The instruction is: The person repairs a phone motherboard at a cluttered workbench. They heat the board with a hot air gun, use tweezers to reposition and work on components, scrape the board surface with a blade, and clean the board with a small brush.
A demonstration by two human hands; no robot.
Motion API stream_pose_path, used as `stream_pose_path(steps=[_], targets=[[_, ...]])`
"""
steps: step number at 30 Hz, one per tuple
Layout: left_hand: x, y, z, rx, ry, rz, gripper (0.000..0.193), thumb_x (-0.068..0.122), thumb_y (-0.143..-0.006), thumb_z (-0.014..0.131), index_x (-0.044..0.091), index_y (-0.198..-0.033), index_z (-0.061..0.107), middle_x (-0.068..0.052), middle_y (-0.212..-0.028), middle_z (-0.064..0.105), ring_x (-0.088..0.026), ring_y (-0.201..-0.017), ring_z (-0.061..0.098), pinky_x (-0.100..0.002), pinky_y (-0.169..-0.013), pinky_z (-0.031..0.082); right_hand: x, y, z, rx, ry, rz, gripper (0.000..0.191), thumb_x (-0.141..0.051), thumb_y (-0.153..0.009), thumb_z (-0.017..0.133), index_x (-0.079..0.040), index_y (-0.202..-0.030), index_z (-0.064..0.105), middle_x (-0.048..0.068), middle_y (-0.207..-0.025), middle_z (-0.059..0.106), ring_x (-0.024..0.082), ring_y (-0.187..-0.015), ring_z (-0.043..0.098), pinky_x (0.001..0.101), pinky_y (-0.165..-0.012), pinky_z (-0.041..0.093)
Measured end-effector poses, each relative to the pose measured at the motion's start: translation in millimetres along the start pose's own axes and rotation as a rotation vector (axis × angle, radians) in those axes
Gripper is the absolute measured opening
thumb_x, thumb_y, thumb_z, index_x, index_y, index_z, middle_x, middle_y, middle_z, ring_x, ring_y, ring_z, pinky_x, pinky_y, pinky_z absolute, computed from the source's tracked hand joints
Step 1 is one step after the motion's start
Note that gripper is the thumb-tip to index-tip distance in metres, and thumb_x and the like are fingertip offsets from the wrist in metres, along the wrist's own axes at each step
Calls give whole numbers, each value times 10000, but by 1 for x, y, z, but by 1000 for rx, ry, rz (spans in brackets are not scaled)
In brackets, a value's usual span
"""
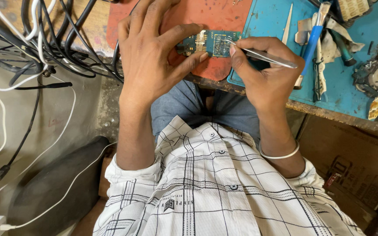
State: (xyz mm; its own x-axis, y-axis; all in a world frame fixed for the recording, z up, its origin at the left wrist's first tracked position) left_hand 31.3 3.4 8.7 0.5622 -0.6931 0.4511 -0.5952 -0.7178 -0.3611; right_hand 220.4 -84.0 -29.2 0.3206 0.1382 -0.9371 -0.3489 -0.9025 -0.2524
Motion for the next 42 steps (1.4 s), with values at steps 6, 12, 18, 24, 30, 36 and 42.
stream_pose_path(steps=[6, 12, 18, 24, 30, 36, 42], targets=[[0, -1, -1, -7, 16, -17, 381, 470, -919, 851, 231, -1205, 771, -79, -1444, 545, -316, -1384, 435, -493, -1044, 324, -2, 0, 0, 18, 29, -27, 135, -8, -1046, 837, 42, -1110, 729, 120, -1049, 778, 134, -911, 751, 245, -851, 606], [3, -2, -2, -1, 5, -6, 367, 470, -936, 844, 244, -1216, 770, -60, -1472, 541, -301, -1410, 434, -485, -1063, 324, -1, 0, -2, 21, 49, -19, 135, -3, -1030, 841, 42, -1090, 729, 111, -1022, 776, 123, -879, 738, 234, -813, 595], [3, -2, -2, -6, 11, -19, 369, 466, -928, 849, 235, -1206, 776, -69, -1446, 545, -309, -1386, 439, -491, -1042, 327, -2, 2, -1, -2, 11, -23, 137, 11, -1040, 833, 46, -1112, 723, 116, -1006, 774, 128, -915, 742, 240, -860, 601], [5, 0, -1, 4, -5, 4, 361, 466, -946, 834, 250, -1228, 768, -49, -1512, 527, -293, -1451, 420, -482, -1101, 323, -4, 0, -2, -4, 7, -30, 147, 10, -1017, 832, 52, -1105, 722, 117, -1045, 771, 131, -925, 749, 236, -847, 605], [6, -2, -1, -3, 17, -10, 363, 468, -931, 850, 241, -1204, 779, -68, -1454, 545, -312, -1394, 433, -493, -1052, 332, -5, 1, -2, -14, -18, -33, 128, 4, -1049, 819, 46, -1108, 713, 109, -1044, 772, 117, -910, 746, 233, -838, 609], [5, -2, -1, 1, 22, -9, 361, 464, -925, 851, 245, -1203, 779, -66, -1444, 549, -312, -1384, 439, -495, -1031, 337, -1, 3, -1, -15, -30, 15, 122, 7, -1048, 820, 44, -1109, 721, 105, -1035, 765, 106, -875, 727, 221, -801, 593], [3, 3, 0, 7, 9, 1, 374, 470, -929, 850, 246, -1217, 768, -62, -1471, 539, -305, -1412, 434, -489, -1061, 332, -5, 2, -1, -15, 21, -43, 134, 4, -1055, 833, 64, -1068, 714, 117, -1010, 772, 127, -920, 734, 238, -858, 594]])
Point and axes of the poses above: each hand's wrist, its own y-axis away from the middle knuckle, its own z-axis out of the palm, x = y × z, the point moved 10 cm from there along -y, towards the middle knuckle
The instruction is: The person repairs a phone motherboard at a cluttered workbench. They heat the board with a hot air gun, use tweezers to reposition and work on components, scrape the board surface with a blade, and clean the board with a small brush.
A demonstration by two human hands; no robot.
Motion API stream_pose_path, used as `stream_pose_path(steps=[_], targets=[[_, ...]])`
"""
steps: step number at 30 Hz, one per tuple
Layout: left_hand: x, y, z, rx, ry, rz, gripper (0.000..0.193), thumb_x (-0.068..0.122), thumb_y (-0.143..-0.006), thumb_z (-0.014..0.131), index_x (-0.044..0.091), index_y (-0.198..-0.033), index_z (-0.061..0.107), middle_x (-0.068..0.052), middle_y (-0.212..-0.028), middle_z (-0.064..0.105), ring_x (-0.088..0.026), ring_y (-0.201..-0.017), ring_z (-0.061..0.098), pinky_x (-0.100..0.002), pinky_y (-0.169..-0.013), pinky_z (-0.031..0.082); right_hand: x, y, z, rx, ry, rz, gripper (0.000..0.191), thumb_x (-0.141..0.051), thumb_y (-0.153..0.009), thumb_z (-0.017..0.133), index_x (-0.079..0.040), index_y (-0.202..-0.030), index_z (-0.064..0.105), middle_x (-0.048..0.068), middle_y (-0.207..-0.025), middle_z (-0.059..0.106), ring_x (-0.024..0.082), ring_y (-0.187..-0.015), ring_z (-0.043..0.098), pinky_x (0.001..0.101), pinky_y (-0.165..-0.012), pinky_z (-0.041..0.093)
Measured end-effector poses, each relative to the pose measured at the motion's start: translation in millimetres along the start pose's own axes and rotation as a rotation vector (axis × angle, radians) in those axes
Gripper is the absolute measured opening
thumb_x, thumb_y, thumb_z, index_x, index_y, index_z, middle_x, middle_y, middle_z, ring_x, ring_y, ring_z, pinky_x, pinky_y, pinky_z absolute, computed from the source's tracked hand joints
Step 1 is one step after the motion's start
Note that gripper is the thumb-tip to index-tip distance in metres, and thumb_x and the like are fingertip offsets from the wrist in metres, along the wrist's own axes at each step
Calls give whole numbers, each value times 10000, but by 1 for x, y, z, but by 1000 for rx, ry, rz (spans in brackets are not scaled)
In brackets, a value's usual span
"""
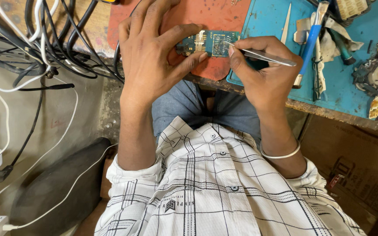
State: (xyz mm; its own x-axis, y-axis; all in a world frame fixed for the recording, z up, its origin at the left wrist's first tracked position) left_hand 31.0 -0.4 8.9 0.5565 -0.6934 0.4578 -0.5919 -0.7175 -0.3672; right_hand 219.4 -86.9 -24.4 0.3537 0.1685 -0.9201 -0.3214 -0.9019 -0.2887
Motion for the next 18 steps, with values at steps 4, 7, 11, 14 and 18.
stream_pose_path(steps=[4, 7, 11, 14, 18], targets=[[1, 1, 0, 16, -34, 16, 360, 468, -958, 833, 268, -1248, 758, -35, -1532, 523, -281, -1471, 422, -477, -1122, 325, 0, 0, 1, -12, 5, -7, 146, 3, -1040, 839, 53, -1107, 719, 118, -1034, 770, 132, -917, 742, 238, -852, 600], [-1, 1, 2, -1, 5, -5, 383, 471, -920, 857, 232, -1207, 769, -73, -1443, 548, -312, -1379, 440, -494, -1042, 328, 2, 0, -1, 1, -1, 10, 140, 2, -1037, 835, 49, -1097, 718, 117, -1011, 771, 131, -906, 738, 236, -848, 595], [1, 2, 0, 13, -25, 13, 353, 470, -964, 831, 265, -1242, 761, -35, -1538, 523, -279, -1470, 421, -472, -1119, 321, 2, 0, 1, -11, -11, 21, 127, 5, -1025, 824, 43, -1092, 722, 109, -1029, 774, 127, -895, 745, 231, -828, 597], [1, 2, 1, 8, -22, 12, 354, 464, -951, 840, 254, -1226, 767, -48, -1504, 532, -291, -1439, 427, -480, -1092, 317, 1, 0, 1, -5, -23, 13, 127, 11, -1034, 821, 43, -1104, 720, 110, -1041, 771, 129, -912, 749, 238, -849, 607], [0, 3, 2, 4, -8, 3, 359, 456, -941, 840, 249, -1225, 767, -54, -1504, 534, -290, -1445, 423, -479, -1104, 315, 0, 0, 1, -15, -15, 16, 133, 12, -1027, 828, 43, -1096, 718, 112, -1039, 773, 129, -911, 748, 237, -841, 597]])
Point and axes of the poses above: each hand's wrist, its own y-axis away from the middle knuckle, its own z-axis out of the palm, x = y × z, the point moved 10 cm from there along -y, towards the middle knuckle
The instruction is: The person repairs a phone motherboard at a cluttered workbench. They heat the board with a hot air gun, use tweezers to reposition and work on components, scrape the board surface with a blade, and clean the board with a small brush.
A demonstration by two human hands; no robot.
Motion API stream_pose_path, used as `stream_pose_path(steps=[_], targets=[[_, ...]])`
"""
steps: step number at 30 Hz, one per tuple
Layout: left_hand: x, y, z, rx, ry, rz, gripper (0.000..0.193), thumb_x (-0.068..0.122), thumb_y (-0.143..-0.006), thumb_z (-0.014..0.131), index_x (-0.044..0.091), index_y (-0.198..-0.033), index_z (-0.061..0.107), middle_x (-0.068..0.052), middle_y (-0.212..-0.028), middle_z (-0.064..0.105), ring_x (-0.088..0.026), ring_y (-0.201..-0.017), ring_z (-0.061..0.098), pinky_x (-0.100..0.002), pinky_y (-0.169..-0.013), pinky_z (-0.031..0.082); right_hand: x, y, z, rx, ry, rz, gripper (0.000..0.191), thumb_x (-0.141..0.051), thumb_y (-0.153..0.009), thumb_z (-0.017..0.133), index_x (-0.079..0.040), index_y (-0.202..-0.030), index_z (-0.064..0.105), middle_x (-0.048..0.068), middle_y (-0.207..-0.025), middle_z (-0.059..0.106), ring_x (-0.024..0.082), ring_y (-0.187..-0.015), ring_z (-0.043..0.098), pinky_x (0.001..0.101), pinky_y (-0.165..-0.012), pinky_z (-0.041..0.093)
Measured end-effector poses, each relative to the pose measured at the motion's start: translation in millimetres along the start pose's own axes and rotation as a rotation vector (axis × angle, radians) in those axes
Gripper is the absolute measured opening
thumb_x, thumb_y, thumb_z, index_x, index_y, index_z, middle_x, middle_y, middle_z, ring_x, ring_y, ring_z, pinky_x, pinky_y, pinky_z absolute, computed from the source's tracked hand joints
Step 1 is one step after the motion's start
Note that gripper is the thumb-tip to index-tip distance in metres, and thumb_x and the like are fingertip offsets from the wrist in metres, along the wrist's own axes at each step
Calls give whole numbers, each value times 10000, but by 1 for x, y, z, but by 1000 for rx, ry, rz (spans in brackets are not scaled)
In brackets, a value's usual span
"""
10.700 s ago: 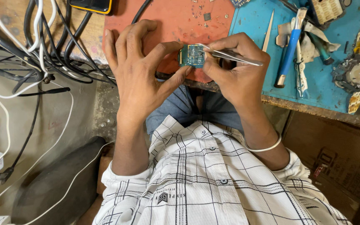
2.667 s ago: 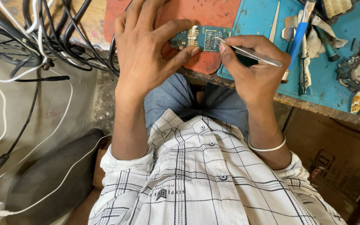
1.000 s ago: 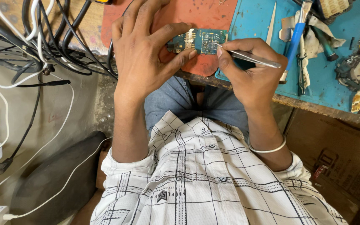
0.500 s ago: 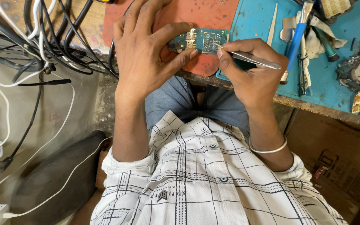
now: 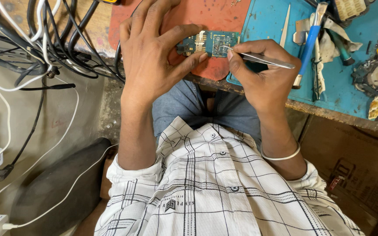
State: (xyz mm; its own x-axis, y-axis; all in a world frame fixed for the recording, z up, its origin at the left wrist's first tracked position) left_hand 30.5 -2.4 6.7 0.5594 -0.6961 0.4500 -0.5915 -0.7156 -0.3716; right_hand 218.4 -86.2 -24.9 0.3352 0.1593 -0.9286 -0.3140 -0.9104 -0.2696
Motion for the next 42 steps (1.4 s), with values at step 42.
stream_pose_path(steps=[42], targets=[[-1, 0, -2, -2, -3, 8, 366, 467, -939, 844, 253, -1227, 768, -42, -1519, 535, -279, -1471, 421, -467, -1117, 319, -16, 4, 6, 53, 29, -48, 111, 63, -1042, 769, 61, -1130, 702, 108, -1018, 769, 125, -924, 753, 229, -853, 611]])
Point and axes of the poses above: each hand's wrist, its own y-axis away from the middle knuckle, its own z-axis out of the palm, x = y × z, the point moved 10 cm from there along -y, towards the middle knuckle
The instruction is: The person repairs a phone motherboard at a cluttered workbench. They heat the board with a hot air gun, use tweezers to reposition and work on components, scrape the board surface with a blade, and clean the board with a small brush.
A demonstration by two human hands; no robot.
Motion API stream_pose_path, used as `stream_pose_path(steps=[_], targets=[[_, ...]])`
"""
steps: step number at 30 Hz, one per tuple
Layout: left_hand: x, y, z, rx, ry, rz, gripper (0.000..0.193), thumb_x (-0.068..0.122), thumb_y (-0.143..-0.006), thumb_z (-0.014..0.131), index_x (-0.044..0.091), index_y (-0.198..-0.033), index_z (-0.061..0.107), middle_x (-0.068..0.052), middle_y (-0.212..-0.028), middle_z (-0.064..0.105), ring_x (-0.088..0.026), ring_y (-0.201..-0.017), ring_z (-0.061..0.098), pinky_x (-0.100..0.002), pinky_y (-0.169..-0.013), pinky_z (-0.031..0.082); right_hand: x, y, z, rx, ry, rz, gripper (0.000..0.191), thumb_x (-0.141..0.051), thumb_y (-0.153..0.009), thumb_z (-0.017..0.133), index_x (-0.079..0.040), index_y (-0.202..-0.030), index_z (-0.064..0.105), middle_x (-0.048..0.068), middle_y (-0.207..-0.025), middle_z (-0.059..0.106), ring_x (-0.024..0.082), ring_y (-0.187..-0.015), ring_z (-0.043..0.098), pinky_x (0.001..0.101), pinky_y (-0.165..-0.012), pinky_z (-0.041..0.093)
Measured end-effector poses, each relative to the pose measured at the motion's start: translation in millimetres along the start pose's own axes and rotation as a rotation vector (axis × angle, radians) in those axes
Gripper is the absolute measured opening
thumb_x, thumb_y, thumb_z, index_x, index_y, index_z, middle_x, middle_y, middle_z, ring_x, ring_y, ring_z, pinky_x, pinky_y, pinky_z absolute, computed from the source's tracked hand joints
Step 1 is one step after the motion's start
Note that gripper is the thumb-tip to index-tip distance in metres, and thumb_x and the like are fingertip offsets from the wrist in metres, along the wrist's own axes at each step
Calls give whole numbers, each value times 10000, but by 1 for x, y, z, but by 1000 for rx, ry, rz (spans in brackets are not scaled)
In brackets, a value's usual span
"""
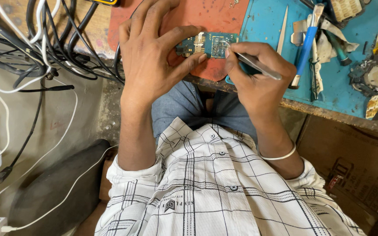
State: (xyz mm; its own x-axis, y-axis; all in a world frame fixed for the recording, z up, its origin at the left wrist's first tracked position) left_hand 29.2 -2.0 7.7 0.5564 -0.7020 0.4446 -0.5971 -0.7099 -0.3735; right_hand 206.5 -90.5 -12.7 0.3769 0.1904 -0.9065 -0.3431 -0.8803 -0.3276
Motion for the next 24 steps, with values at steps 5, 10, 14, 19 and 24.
stream_pose_path(steps=[5, 10, 14, 19, 24], targets=[[0, -2, -4, 8, -3, 3, 368, 463, -918, 842, 259, -1216, 771, -53, -1499, 537, -293, -1443, 424, -468, -1096, 325, -10, 8, 3, 64, 55, -36, 142, 56, -1029, 793, 53, -1129, 691, 127, -1072, 765, 146, -943, 758, 245, -848, 611], [1, -1, -4, 13, -12, 6, 371, 478, -937, 839, 261, -1228, 762, -42, -1517, 530, -278, -1458, 427, -469, -1108, 324, -14, 9, 4, 60, 146, -74, 150, 52, -1015, 813, 42, -1121, 707, 136, -1060, 767, 152, -915, 766, 253, -827, 620], [-2, 0, -2, 3, 3, -5, 367, 461, -928, 852, 250, -1218, 773, -59, -1463, 546, -291, -1402, 440, -480, -1047, 329, -17, 10, 6, 60, 182, -120, 157, 46, -1020, 821, 41, -1124, 703, 139, -1081, 763, 157, -942, 766, 255, -843, 630], [-1, 3, -4, 20, -14, 12, 356, 471, -949, 836, 265, -1230, 764, -35, -1526, 526, -269, -1474, 418, -470, -1110, 325, -16, 11, 7, 46, 124, -100, 142, 47, -1030, 807, 41, -1123, 700, 139, -1084, 765, 160, -953, 769, 257, -868, 628], [-2, 3, -3, 1, 24, -2, 365, 451, -924, 850, 250, -1219, 774, -55, -1454, 543, -288, -1420, 429, -480, -1078, 327, -13, 11, 7, 52, 152, -55, 134, 48, -1029, 804, 47, -1116, 702, 136, -1078, 773, 150, -932, 769, 242, -844, 617]])
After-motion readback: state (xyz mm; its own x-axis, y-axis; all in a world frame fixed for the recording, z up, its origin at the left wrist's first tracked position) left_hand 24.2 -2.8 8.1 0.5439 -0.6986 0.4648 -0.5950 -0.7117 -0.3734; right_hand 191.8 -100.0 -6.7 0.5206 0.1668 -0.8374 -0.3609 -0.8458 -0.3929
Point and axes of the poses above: each hand's wrist, its own y-axis away from the middle knuckle, its own z-axis out of the palm, x = y × z, the point moved 10 cm from there along -y, towards the middle knuckle
